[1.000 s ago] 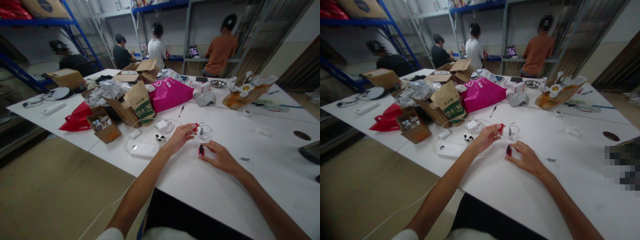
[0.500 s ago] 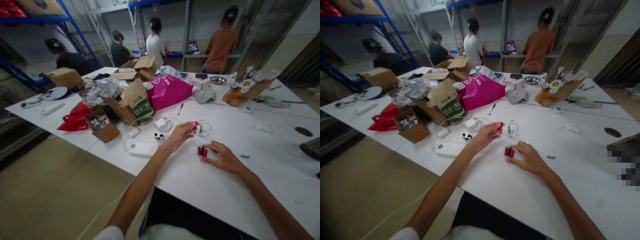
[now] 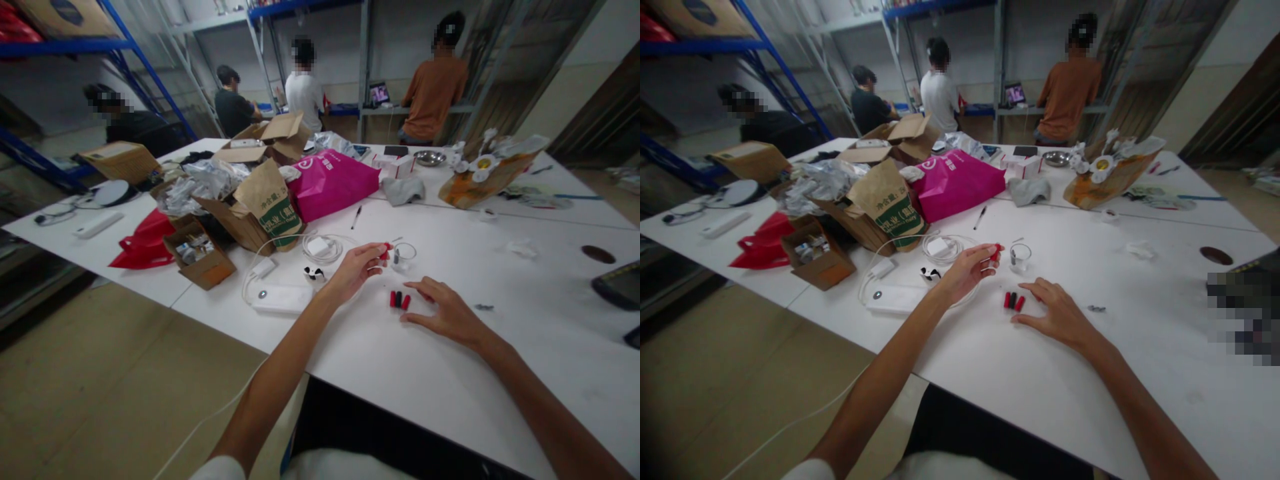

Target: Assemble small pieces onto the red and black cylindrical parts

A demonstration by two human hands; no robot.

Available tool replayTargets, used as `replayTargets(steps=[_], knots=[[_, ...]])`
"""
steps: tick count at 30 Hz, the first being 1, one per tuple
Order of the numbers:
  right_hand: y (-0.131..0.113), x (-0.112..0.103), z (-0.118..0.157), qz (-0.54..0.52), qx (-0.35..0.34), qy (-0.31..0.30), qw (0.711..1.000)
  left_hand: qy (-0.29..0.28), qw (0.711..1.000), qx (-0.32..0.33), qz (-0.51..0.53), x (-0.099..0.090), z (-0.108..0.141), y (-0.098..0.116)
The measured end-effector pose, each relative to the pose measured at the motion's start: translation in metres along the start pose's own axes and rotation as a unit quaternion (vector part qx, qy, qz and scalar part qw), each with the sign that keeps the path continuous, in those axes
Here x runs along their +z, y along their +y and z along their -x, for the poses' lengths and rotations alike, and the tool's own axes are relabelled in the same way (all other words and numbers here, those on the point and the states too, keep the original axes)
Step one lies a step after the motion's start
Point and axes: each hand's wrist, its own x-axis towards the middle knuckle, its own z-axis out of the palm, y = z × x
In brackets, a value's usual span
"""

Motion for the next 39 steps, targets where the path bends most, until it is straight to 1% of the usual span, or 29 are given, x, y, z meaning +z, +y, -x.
replayTargets(steps=[2,5,8,11,15,19,22,25,29,31,34,39], knots=[[-0.005,-0.005,-0.001,-0.028,0.004,0.032,0.999,0.001,1.000,0.010,-0.017,0.001,0.000,-0.001],[-0.010,-0.015,-0.002,-0.082,0.028,0.106,0.991,0.013,0.996,0.046,-0.073,0.002,0.000,-0.003],[-0.011,-0.022,-0.001,-0.124,0.049,0.182,0.974,0.017,0.983,0.092,-0.155,0.004,0.000,-0.008],[-0.012,-0.024,0.002,-0.138,0.038,0.248,0.958,0.014,0.968,0.124,-0.219,0.005,0.001,-0.014],[-0.018,-0.023,0.006,-0.121,0.041,0.298,0.946,0.004,0.948,0.167,-0.270,0.009,0.001,-0.019],[-0.029,-0.025,0.004,-0.135,0.001,0.333,0.933,-0.012,0.936,0.188,-0.296,0.014,0.002,-0.019],[-0.037,-0.029,0.004,-0.163,-0.018,0.338,0.927,-0.018,0.936,0.195,-0.294,0.016,0.003,-0.018],[-0.041,-0.032,0.006,-0.177,-0.004,0.315,0.933,-0.008,0.943,0.187,-0.274,0.018,0.004,-0.018],[-0.041,-0.032,0.007,-0.178,0.022,0.281,0.943,0.004,0.950,0.178,-0.255,0.020,0.004,-0.019],[-0.039,-0.032,0.006,-0.168,0.021,0.276,0.946,0.004,0.947,0.180,-0.266,0.020,0.004,-0.021],[-0.036,-0.031,0.004,-0.123,0.021,0.272,0.954,0.008,0.940,0.178,-0.291,0.019,0.003,-0.023],[-0.024,-0.023,0.002,-0.092,0.020,0.239,0.966,0.023,0.920,0.189,-0.343,0.014,0.000,-0.028]])
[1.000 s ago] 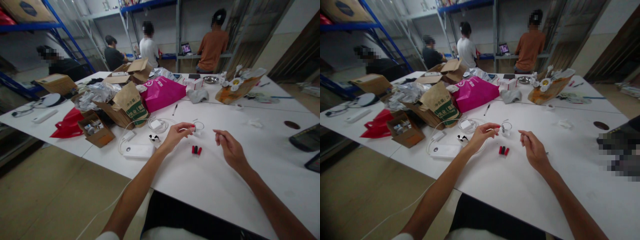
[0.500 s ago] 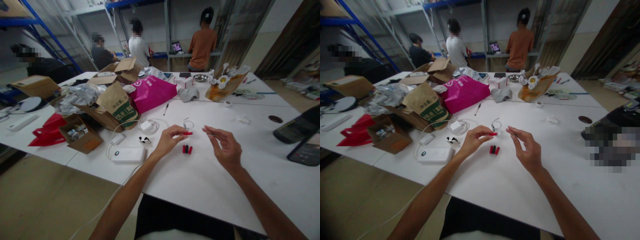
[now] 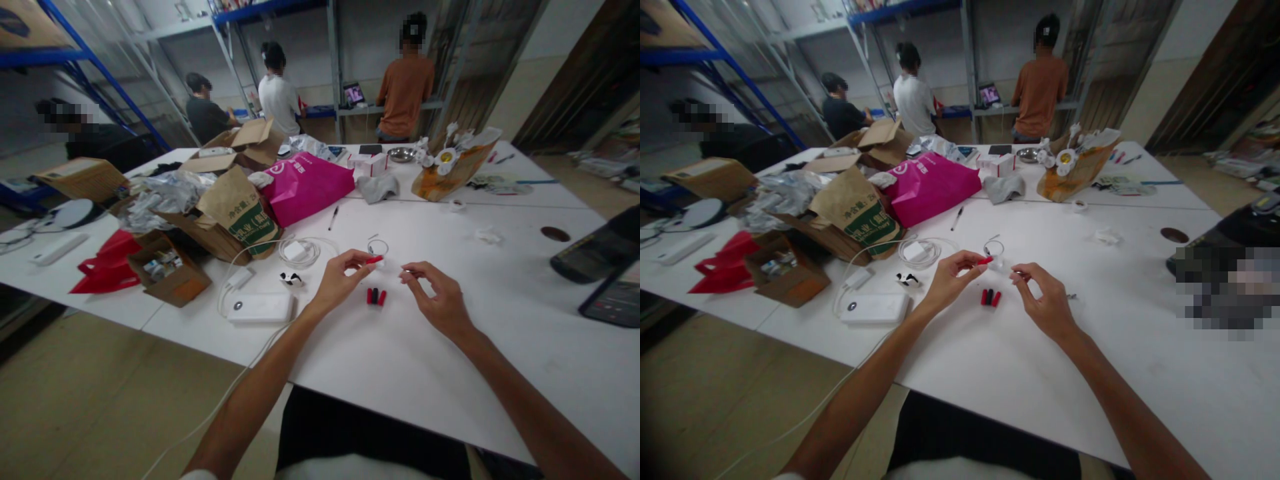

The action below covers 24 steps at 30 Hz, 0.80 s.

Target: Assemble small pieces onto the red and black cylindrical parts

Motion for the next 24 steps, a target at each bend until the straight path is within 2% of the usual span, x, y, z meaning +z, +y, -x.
replayTargets(steps=[8,12,19,24], knots=[[0.009,0.017,0.008,-0.010,-0.049,-0.077,0.996,0.011,0.999,0.014,-0.033,-0.003,-0.001,-0.004],[0.012,0.026,0.011,-0.003,-0.051,-0.114,0.992,0.013,0.999,0.020,-0.036,-0.003,0.000,-0.002],[0.014,0.033,0.013,0.125,-0.070,-0.214,0.966,0.013,0.999,0.022,-0.042,-0.005,0.000,0.005],[0.006,0.036,0.012,0.197,-0.094,-0.246,0.944,0.006,0.999,0.028,-0.043,-0.004,0.001,0.011]])
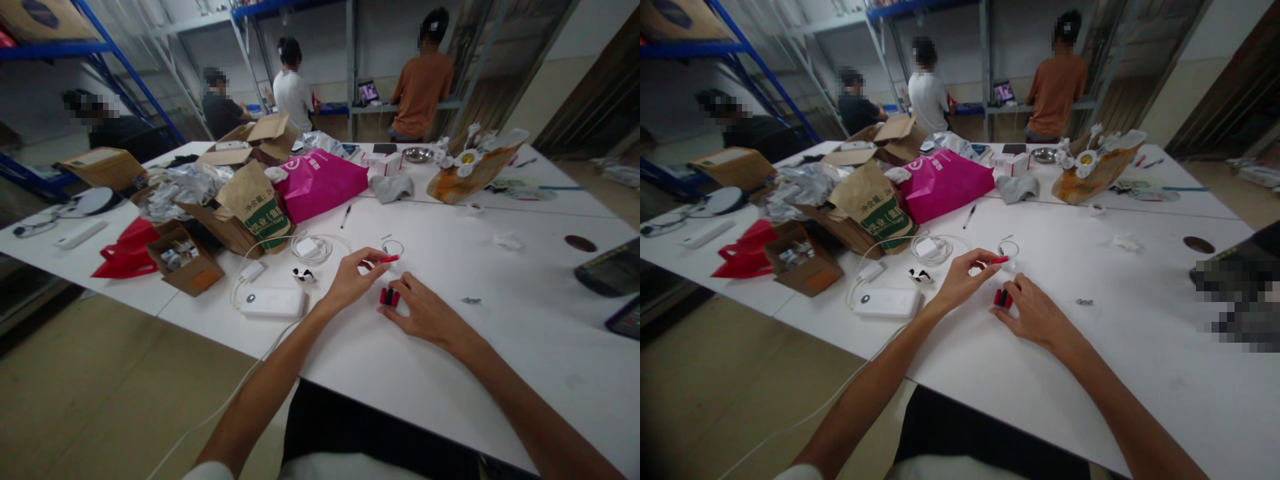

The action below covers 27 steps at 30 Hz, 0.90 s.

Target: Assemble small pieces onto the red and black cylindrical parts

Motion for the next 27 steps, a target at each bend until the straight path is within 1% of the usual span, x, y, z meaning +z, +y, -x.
replayTargets(steps=[3,5,9,12,15,17,21,27], knots=[[-0.001,-0.002,-0.003,0.009,-0.017,0.000,1.000,-0.005,1.000,0.004,-0.003,0.000,0.000,0.002],[0.002,-0.007,-0.003,0.006,-0.018,0.006,1.000,-0.006,1.000,0.005,-0.008,0.000,0.000,0.002],[0.017,-0.026,0.006,-0.006,-0.013,0.014,1.000,-0.003,1.000,0.004,-0.021,-0.001,0.000,-0.001],[0.030,-0.034,0.017,0.010,-0.008,-0.010,1.000,-0.010,1.000,0.006,-0.020,-0.002,0.000,-0.003],[0.035,-0.031,0.023,0.029,-0.005,-0.042,0.999,-0.011,1.000,0.008,-0.020,-0.001,0.000,-0.005],[0.033,-0.027,0.023,0.038,-0.011,-0.049,0.998,-0.014,1.000,0.007,-0.022,0.000,0.000,-0.006],[0.025,-0.023,0.019,0.044,-0.023,-0.032,0.998,-0.023,0.999,0.007,-0.029,0.000,-0.001,-0.007],[0.017,-0.019,0.009,0.043,-0.022,-0.013,0.999,-0.025,0.999,0.004,-0.036,0.000,0.001,-0.003]])
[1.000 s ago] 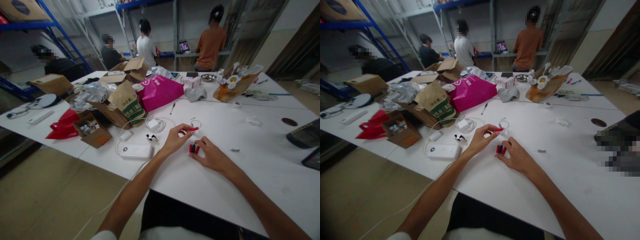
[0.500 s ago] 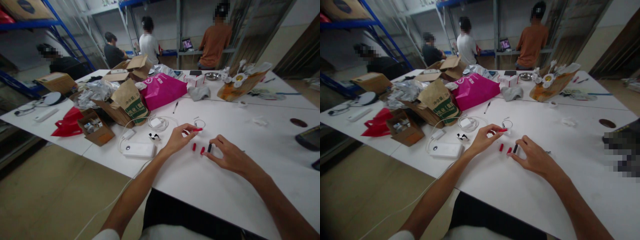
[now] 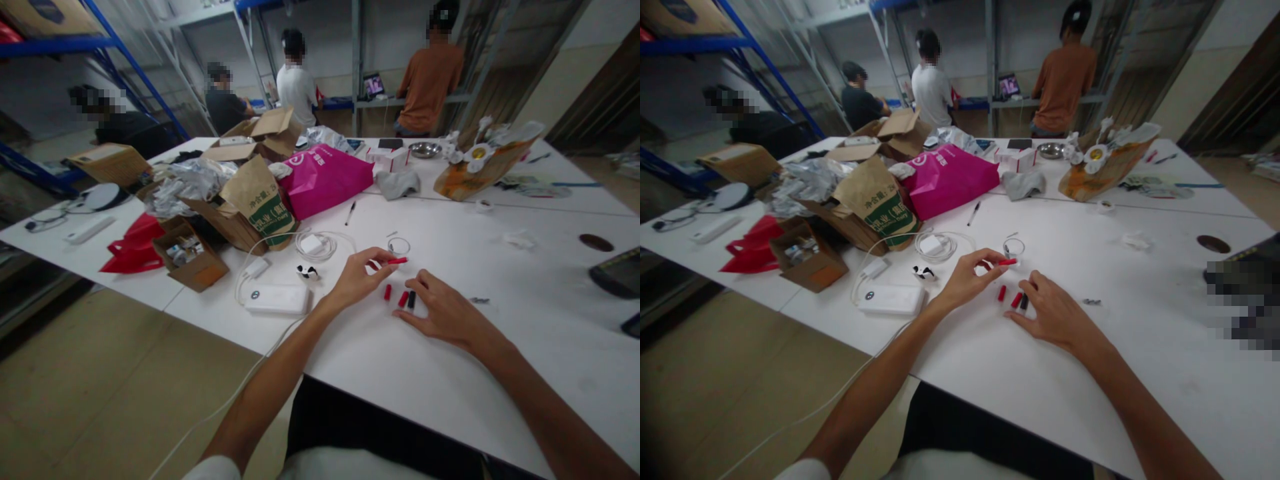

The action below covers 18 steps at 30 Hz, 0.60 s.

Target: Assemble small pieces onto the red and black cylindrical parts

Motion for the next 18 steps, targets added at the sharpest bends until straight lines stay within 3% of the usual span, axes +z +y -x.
replayTargets(steps=[12,18], knots=[[-0.0009,-0.0006,-0.0053,0.009,0.046,0.005,0.999,-0.014,1.000,0.022,-0.003,-0.0004,0.0007,-0.0025],[-0.0020,0.0014,-0.0070,0.006,0.030,0.004,1.000,-0.021,1.000,0.018,-0.010,-0.0003,0.0010,-0.0016]])
